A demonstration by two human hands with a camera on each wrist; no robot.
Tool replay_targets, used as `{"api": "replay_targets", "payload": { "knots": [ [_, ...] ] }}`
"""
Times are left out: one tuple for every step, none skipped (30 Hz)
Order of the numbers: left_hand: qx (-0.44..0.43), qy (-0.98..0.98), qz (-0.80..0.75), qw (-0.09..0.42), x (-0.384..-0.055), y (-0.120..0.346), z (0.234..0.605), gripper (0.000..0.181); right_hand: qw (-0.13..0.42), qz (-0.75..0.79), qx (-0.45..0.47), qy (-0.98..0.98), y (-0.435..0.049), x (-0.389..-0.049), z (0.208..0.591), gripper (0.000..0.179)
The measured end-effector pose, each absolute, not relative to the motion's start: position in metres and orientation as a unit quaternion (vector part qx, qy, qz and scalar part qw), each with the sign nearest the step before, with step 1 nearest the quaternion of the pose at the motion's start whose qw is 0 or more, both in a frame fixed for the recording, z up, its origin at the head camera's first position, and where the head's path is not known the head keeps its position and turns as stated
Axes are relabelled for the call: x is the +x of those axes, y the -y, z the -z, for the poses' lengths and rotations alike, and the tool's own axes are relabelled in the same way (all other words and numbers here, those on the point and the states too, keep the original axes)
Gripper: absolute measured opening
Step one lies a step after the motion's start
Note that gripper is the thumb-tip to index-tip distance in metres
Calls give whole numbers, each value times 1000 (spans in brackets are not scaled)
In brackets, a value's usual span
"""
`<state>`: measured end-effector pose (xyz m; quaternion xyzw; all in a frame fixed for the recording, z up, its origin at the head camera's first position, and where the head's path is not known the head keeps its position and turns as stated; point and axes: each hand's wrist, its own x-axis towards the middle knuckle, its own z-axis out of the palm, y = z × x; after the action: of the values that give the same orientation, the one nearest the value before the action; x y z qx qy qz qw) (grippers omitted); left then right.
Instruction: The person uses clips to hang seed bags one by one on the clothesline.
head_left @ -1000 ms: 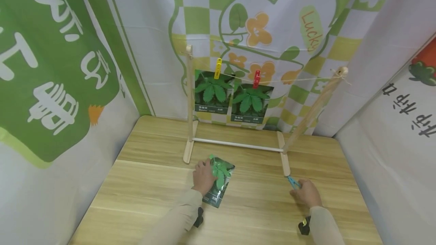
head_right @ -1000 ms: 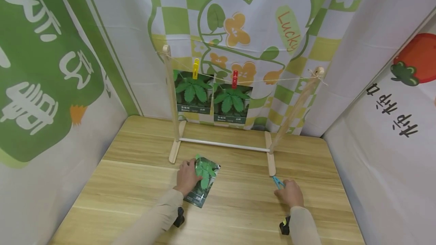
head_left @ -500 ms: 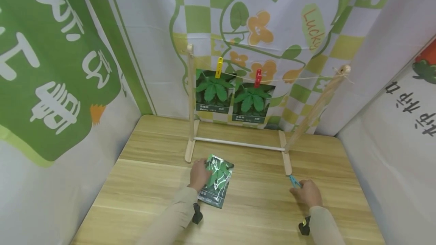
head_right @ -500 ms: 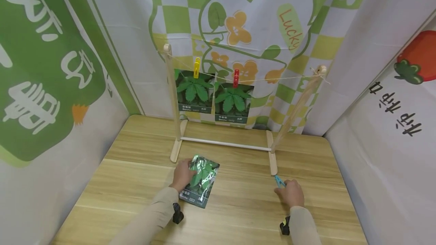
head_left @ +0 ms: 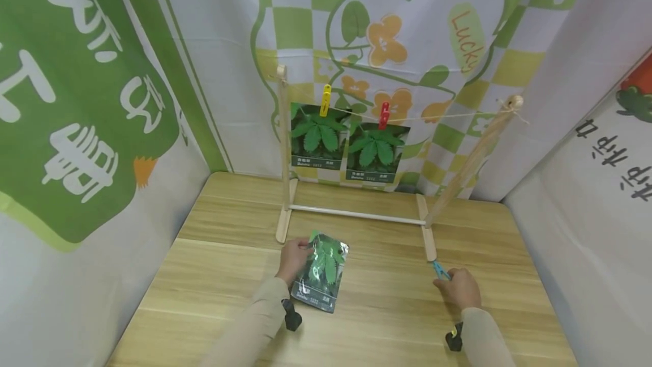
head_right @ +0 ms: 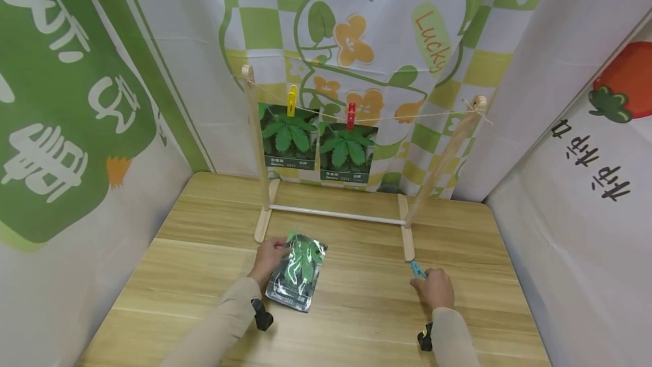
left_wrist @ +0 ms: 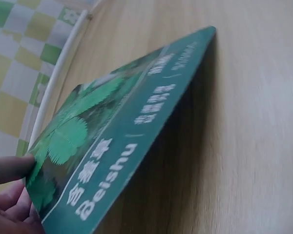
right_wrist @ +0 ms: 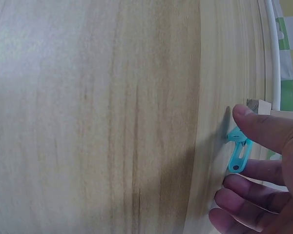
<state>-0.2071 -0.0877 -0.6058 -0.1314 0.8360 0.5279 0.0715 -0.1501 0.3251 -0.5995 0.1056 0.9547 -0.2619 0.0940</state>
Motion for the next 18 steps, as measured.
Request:
{"api": "replay_targets", "payload": {
  "knots": [
    [-135, -831, -535, 75, -207, 88, 606, 30, 94, 262, 106, -955, -325, -150, 600, 30],
    [-140, -825, -542, 78, -208, 88, 606, 29, 94, 263, 105, -954, -325, -150, 600, 30],
    [-143, -819, -550, 83, -208, 88, 607, 27, 94, 264, 105, -954, -325, -150, 600, 31],
    [-142, -812, -559, 85, -207, 88, 607, 26, 95, 265, 105, -954, -325, -150, 599, 32],
    [-140, -806, -568, 88, -207, 88, 606, 26, 96, 266, 105, -953, -325, -150, 599, 33],
    [-138, -799, -578, 92, -207, 89, 606, 25, 96, 267, 106, -953, -325, -150, 599, 34],
    [-139, -791, -589, 94, -207, 89, 607, 26, 98, 269, 107, -952, -325, -150, 599, 35],
    [-142, -782, -599, 98, -208, 89, 607, 27, 98, 271, 108, -952, -325, -150, 598, 36],
    [-144, -772, -610, 103, -208, 90, 607, 28, 99, 270, 109, -951, -324, -150, 598, 36],
    [-144, -764, -620, 107, -209, 90, 606, 29, 100, 270, 110, -951, -324, -150, 598, 36],
    [-148, -755, -630, 111, -209, 90, 606, 31, 99, 269, 112, -951, -324, -150, 598, 36],
    [-152, -747, -637, 115, -209, 90, 606, 32, 100, 268, 114, -952, -324, -150, 598, 36],
    [-159, -737, -646, 120, -210, 90, 605, 33, 100, 266, 115, -952, -323, -150, 598, 36],
    [-161, -731, -651, 123, -210, 90, 604, 34, 99, 265, 116, -952, -323, -150, 598, 35],
    [-162, -726, -656, 126, -210, 90, 603, 34, 98, 264, 118, -952, -323, -150, 598, 35],
    [-164, -722, -660, 129, -210, 90, 602, 34, 97, 261, 119, -953, -323, -150, 598, 35],
    [-169, -716, -664, 132, -210, 89, 601, 34, 97, 260, 119, -953, -323, -150, 598, 35],
    [-172, -712, -667, 134, -210, 89, 599, 33, 97, 257, 121, -954, -323, -150, 598, 35]
  ]
}}
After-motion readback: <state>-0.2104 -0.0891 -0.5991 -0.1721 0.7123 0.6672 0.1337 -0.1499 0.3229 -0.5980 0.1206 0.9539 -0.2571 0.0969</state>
